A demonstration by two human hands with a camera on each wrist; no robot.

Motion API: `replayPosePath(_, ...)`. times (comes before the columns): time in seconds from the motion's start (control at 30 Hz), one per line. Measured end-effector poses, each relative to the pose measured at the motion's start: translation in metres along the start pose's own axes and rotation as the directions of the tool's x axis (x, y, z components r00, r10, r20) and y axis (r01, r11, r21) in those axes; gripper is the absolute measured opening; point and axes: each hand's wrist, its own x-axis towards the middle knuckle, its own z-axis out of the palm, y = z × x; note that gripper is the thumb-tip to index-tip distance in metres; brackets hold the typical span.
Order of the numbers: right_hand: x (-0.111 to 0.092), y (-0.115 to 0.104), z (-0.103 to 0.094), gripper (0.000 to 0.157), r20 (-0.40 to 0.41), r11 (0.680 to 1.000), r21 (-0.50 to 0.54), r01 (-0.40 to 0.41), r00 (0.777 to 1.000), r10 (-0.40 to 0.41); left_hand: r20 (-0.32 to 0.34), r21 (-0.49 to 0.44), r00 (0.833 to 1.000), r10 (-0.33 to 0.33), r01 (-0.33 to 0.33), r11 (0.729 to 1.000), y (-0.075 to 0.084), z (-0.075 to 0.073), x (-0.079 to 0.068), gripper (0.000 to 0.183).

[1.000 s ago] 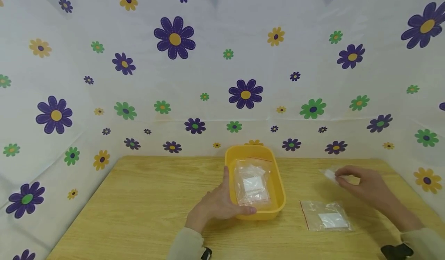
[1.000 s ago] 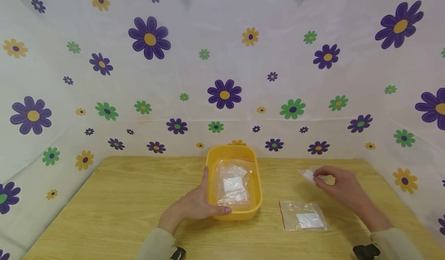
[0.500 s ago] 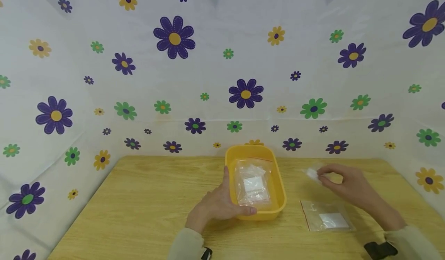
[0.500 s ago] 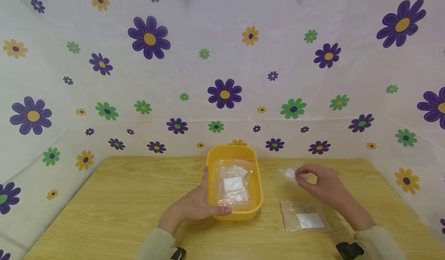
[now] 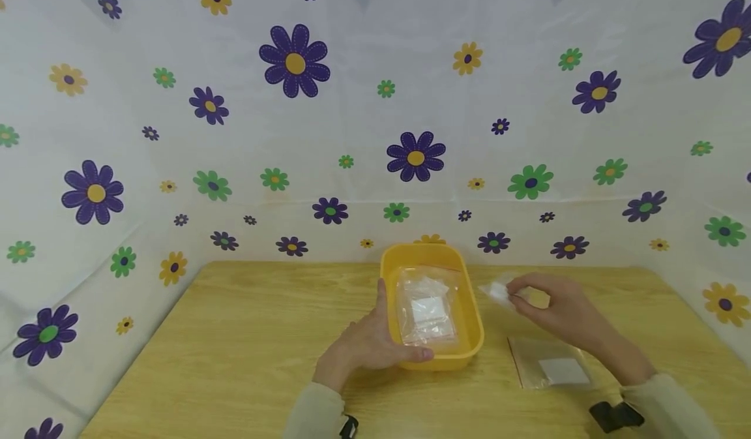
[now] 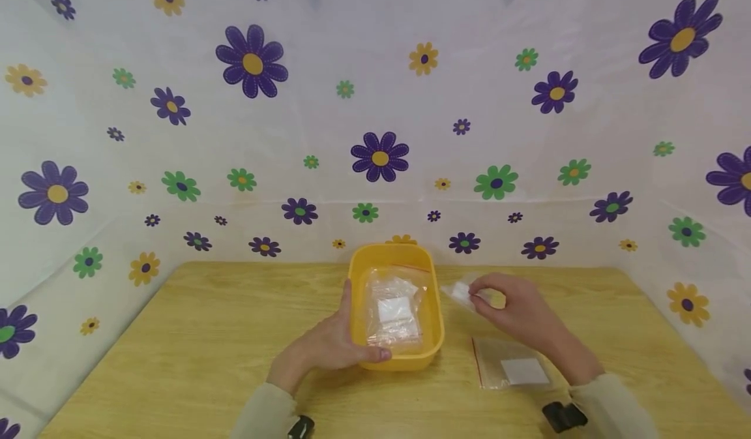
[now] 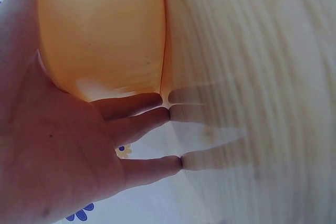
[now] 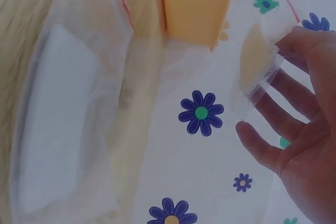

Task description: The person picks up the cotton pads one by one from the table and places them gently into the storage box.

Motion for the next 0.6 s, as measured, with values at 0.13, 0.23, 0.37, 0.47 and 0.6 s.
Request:
replayPosePath(0.13,0.008,-0.006,0.005,0.039,-0.002,0.999,0.02,0.032,1.0,-0.032,0.002,-0.005,1.0,0.006,-0.006,1.0,0.0,-0.001,0.001,0.148)
replayPosePath(0.23,0.014,-0.011,0.01,0.037,-0.003,0.998,0.026,0.064,0.998,-0.064,0.002,-0.01,1.0,0.013,-0.013,1.0,0.001,-0.001,0.001,0.147)
replayPosePath(0.37,0.021,-0.016,0.02,0.033,0.014,0.996,0.033,0.085,0.996,-0.086,0.002,-0.015,1.0,0.025,-0.025,1.0,0.001,-0.002,0.002,0.147)
replayPosePath(0.47,0.025,-0.021,0.027,0.03,0.044,0.995,0.048,0.083,0.995,-0.085,0.002,-0.017,0.999,0.032,-0.032,0.999,0.001,-0.002,0.003,0.147)
replayPosePath(0.6,0.028,-0.029,0.037,0.027,0.077,0.994,0.071,0.086,0.993,-0.091,0.002,-0.013,0.999,0.032,-0.032,0.999,0.0,-0.001,0.003,0.147)
